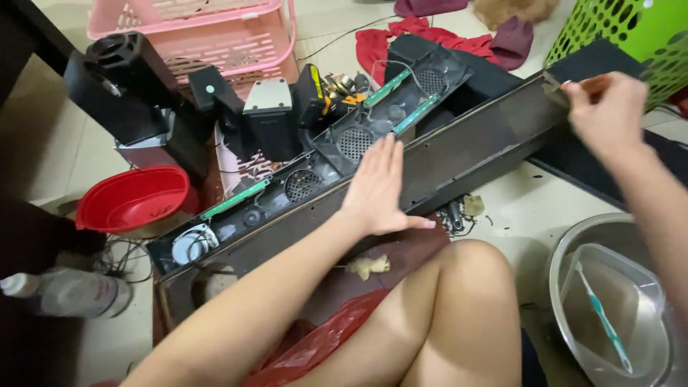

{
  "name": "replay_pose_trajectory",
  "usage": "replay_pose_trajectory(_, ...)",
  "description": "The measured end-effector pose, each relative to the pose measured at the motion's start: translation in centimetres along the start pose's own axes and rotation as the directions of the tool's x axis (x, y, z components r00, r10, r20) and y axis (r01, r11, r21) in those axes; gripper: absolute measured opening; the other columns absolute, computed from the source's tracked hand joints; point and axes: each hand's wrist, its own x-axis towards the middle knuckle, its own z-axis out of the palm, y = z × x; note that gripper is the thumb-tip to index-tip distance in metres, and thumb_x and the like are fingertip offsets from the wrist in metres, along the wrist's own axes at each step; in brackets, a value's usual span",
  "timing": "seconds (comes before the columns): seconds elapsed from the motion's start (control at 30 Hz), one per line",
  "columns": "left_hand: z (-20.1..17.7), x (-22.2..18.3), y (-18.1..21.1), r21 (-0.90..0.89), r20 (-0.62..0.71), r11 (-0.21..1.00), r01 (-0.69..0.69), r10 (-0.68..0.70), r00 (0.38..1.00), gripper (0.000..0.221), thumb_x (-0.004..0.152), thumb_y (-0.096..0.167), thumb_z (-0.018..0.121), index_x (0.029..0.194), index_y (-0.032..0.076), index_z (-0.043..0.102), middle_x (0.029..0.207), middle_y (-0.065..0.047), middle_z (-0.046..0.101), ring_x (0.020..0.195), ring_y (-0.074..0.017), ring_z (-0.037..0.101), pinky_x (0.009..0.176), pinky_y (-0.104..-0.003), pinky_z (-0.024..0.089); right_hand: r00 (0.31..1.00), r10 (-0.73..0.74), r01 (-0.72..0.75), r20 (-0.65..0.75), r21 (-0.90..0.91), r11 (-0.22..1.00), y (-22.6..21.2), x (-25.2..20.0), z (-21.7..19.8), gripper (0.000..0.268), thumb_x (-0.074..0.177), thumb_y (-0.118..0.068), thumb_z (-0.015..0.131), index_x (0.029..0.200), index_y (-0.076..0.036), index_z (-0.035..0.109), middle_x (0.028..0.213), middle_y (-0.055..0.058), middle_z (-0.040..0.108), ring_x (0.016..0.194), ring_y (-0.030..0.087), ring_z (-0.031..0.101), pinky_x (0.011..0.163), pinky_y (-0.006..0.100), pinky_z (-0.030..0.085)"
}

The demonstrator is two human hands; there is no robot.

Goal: Brushing dust off the internal plastic casing and electronic components of a disassembled soundbar using a paintbrush and toothbrush.

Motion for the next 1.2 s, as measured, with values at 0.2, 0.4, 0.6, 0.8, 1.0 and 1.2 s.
replay_pose_trajectory(0.2,-0.8,3.2,3.3,-0.023,0.346,0.925,0.380,-0.349,0.871,0.133,0.050,0.081,0.054,0.136,-0.008,0.006,0.144,-0.026,0.006,0.135,-0.0376,0.004,0.111,-0.044,-0.001,0.948,-0.317,0.312,0.015,0.133,0.941,-9.0,-5.0,1.2,0.017,0.083,-0.023,0.067,0.080,-0.007,0.064,0.072,0.011,0.056,0.075,0.030,0.058,0.067,0.037,0.047)
replay_pose_trajectory(0.4,4.2,2.0,2.1,0.019,-0.075,0.946,0.324,-0.322,0.944,0.141,0.040,0.079,0.070,0.129,-0.018,0.018,0.136,-0.034,0.021,0.131,-0.0401,0.016,0.108,-0.044,0.007,0.948,-0.309,0.314,0.075,-0.064,0.947,-9.7,-3.3,-0.6,0.012,0.084,-0.006,0.056,0.075,0.002,0.060,0.070,0.016,0.055,0.049,0.031,0.049,0.048,0.037,0.042)
replay_pose_trajectory(0.6,4.0,2.1,2.4,0.094,-0.025,0.928,0.361,-0.360,0.933,0.145,0.036,0.078,0.074,0.130,-0.016,0.017,0.136,-0.032,0.022,0.131,-0.0384,0.017,0.108,-0.042,0.007,0.960,-0.110,0.238,0.256,-0.546,0.803,-4.2,2.4,3.8,0.020,0.074,-0.012,0.053,0.082,0.002,0.064,0.074,0.020,0.061,0.053,0.034,0.061,0.048,0.040,0.050)
replay_pose_trajectory(0.8,3.5,2.1,2.5,0.055,-0.046,0.929,0.366,-0.364,0.930,0.139,0.035,0.071,0.076,0.128,-0.016,0.021,0.133,-0.031,0.028,0.129,-0.0392,0.022,0.108,-0.042,0.010,0.931,0.019,0.157,0.365,-0.445,0.882,-9.3,1.6,1.5,0.020,0.074,-0.009,0.054,0.079,0.006,0.066,0.068,0.022,0.062,0.051,0.035,0.060,0.050,0.039,0.050)
replay_pose_trajectory(1.0,3.8,2.0,2.5,0.040,-0.066,0.930,0.364,-0.361,0.930,0.140,0.035,0.072,0.076,0.129,-0.016,0.020,0.133,-0.031,0.028,0.128,-0.0385,0.024,0.108,-0.042,0.011,0.970,-0.051,0.158,0.238,-0.456,0.876,-5.8,1.5,3.1,0.022,0.075,-0.010,0.054,0.084,0.007,0.065,0.079,0.025,0.060,0.052,0.037,0.059,0.051,0.042,0.051)
replay_pose_trajectory(1.2,3.6,2.1,2.5,0.031,-0.049,0.926,0.376,-0.375,0.926,0.140,0.035,0.071,0.077,0.129,-0.015,0.020,0.134,-0.030,0.027,0.128,-0.0369,0.023,0.108,-0.041,0.010,0.988,-0.057,0.107,0.145,-0.365,0.925,-4.3,1.3,1.9,0.024,0.087,-0.014,0.058,0.082,0.008,0.066,0.075,0.026,0.061,0.049,0.036,0.056,0.053,0.041,0.049)
